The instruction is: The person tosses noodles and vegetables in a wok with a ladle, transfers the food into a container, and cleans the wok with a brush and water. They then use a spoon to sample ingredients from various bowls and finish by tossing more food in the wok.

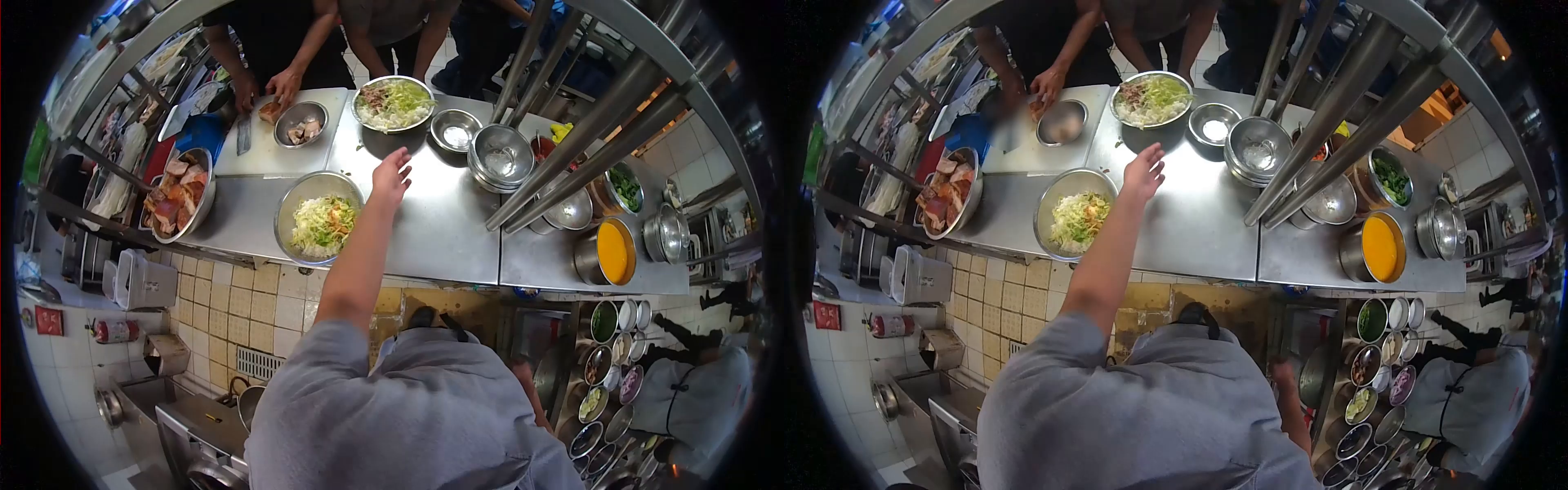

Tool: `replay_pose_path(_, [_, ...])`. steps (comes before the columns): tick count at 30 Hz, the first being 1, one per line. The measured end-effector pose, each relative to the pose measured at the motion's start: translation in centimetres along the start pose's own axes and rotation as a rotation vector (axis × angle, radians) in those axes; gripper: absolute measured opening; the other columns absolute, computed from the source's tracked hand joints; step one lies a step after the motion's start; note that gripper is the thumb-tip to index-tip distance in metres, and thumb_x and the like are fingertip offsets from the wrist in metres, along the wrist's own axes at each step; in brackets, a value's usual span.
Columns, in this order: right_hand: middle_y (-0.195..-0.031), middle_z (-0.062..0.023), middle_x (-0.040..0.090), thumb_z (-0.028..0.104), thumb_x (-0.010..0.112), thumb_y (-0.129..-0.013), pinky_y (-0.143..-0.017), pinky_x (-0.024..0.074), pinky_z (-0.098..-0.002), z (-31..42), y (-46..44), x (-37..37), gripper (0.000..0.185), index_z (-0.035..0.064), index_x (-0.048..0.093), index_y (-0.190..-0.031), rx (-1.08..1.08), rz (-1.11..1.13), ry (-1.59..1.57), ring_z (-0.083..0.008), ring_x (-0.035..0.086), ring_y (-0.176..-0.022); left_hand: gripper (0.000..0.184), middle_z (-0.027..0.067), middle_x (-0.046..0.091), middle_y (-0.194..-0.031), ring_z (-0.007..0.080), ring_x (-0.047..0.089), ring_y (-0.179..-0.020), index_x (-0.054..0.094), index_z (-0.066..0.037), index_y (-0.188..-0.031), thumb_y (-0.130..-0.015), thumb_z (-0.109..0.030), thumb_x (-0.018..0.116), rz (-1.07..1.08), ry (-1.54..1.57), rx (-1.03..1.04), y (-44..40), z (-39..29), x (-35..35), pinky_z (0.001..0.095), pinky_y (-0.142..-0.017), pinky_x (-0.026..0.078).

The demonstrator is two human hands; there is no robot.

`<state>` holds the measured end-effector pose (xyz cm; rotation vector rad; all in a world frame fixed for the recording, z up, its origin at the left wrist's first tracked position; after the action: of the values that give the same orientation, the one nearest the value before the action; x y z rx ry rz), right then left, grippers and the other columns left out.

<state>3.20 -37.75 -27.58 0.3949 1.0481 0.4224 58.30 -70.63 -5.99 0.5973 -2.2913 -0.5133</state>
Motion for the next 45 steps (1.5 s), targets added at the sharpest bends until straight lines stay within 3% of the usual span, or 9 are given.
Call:
replay_pose_path(8, [-0.088,-0.0139,0.068,0.024,0.056,-0.081,-0.074,0.0490,-0.0337,4.0,6.4,-4.4,0.031,0.0010,0.066,-0.098,0.473,-0.110,-0.448,-0.0222,0.064,-0.083,0.010,-0.0004,0.059,-0.071,0.0118,0.058,-0.060,0.056,-0.015,-0.097,-0.090,-0.015,0.049,-0.319,0.060,0.062,-11.5,-1.3,1.2,0.0318,-0.054,0.040])
replay_pose_path(10, [-0.090,-0.0203,0.064,0.021,0.053,-0.081,-0.066,0.0510,-0.0425,-0.1,6.4,0.3,0.026,0.0035,0.065,-0.096,0.053,-0.122,-0.243,-0.0348,0.064,-0.078,0.011,-0.0014,0.057,-0.067,0.0117,0.057,-0.058,0.055,-0.014,-0.096,-0.088,-0.013,0.048,-0.398,0.056,0.085,-11.5,-1.8,1.6,0.0328,-0.050,0.039])
replay_pose_path(22, [-0.085,-0.0166,0.065,0.022,0.054,-0.076,-0.068,0.0507,-0.0454,-15.5,8.8,17.9,0.020,0.0048,0.064,-0.081,-0.189,0.022,0.295,-0.0375,0.062,-0.080,0.009,-0.0018,0.046,-0.061,0.0096,0.044,-0.048,0.048,-0.015,-0.094,-0.085,-0.016,0.050,-0.358,-0.006,0.195,1.9,3.4,-2.9,0.0291,-0.048,0.036])
replay_pose_path(26, [-0.083,-0.0177,0.064,0.022,0.055,-0.074,-0.062,0.0514,-0.0428,-5.0,9.6,2.7,0.020,0.0046,0.063,-0.080,-0.141,-0.207,-0.040,-0.0361,0.062,-0.076,0.011,0.0002,0.048,-0.063,0.0094,0.047,-0.052,0.046,-0.015,-0.096,-0.085,-0.014,0.050,-0.257,-0.020,0.169,7.9,7.6,-4.8,0.0283,-0.046,0.037])
replay_pose_path(28, [-0.083,-0.0177,0.063,0.024,0.056,-0.074,-0.065,0.0515,-0.0429,-5.4,7.5,3.6,0.021,0.0048,0.063,-0.081,-0.472,-0.068,0.296,-0.0366,0.062,-0.076,0.011,0.0010,0.047,-0.063,0.0100,0.047,-0.052,0.045,-0.014,-0.095,-0.085,-0.013,0.050,-0.198,-0.059,0.137,10.8,9.7,-5.0,0.0286,-0.045,0.038])
replay_pose_path(32, [-0.084,-0.0183,0.065,0.036,0.050,-0.086,-0.075,0.0471,-0.0389,-4.9,7.6,-2.9,0.040,-0.0011,0.064,-0.094,0.300,0.002,-0.398,-0.0266,0.062,-0.081,0.003,0.0037,0.046,-0.063,0.0141,0.046,-0.051,0.047,-0.009,-0.082,-0.084,-0.009,0.048,-0.176,0.065,0.205,14.1,13.2,-5.8,0.0306,-0.047,0.041])
replay_pose_path(41, [-0.073,-0.0128,0.063,0.036,0.049,-0.090,-0.066,0.0470,-0.0393,-1.1,12.4,-10.4,0.039,0.0036,0.065,-0.076,0.177,0.000,-0.553,-0.0272,0.060,-0.066,0.013,0.0007,0.050,-0.068,0.0142,0.048,-0.062,0.048,-0.011,-0.080,-0.090,-0.020,0.048,-0.102,-0.018,0.078,18.3,17.6,-4.7,0.0301,-0.061,0.042])
replay_pose_path(43, [-0.070,-0.0116,0.061,0.028,0.049,-0.091,-0.065,0.0472,-0.0378,-2.5,14.4,-16.8,0.027,0.0054,0.064,-0.088,-0.095,-0.588,-0.549,-0.0244,0.059,-0.063,0.015,-0.0016,0.049,-0.068,0.0112,0.045,-0.061,0.048,-0.012,-0.083,-0.091,-0.024,0.050,-0.108,-0.164,0.179,23.1,18.3,-2.5,0.0274,-0.058,0.038])
replay_pose_path(45, [-0.079,-0.0101,0.059,0.017,0.047,-0.090,-0.068,0.0466,-0.0347,-6.6,17.5,-21.3,0.020,0.0070,0.059,-0.103,0.306,-0.635,-0.717,-0.0219,0.058,-0.073,0.016,-0.0022,0.048,-0.067,0.0100,0.043,-0.060,0.047,-0.013,-0.082,-0.091,-0.025,0.050,-0.072,-0.272,0.127,25.7,19.9,-3.3,0.0264,-0.056,0.036])
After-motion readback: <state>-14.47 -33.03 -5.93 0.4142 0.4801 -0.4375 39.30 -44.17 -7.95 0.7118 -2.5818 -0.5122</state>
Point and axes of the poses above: each hand's wrist, its own y-axis away from the middle knuckle, its own x-axis out of the palm, z = x × y, the point moved 8 cm from there along -y, towards the middle knuckle
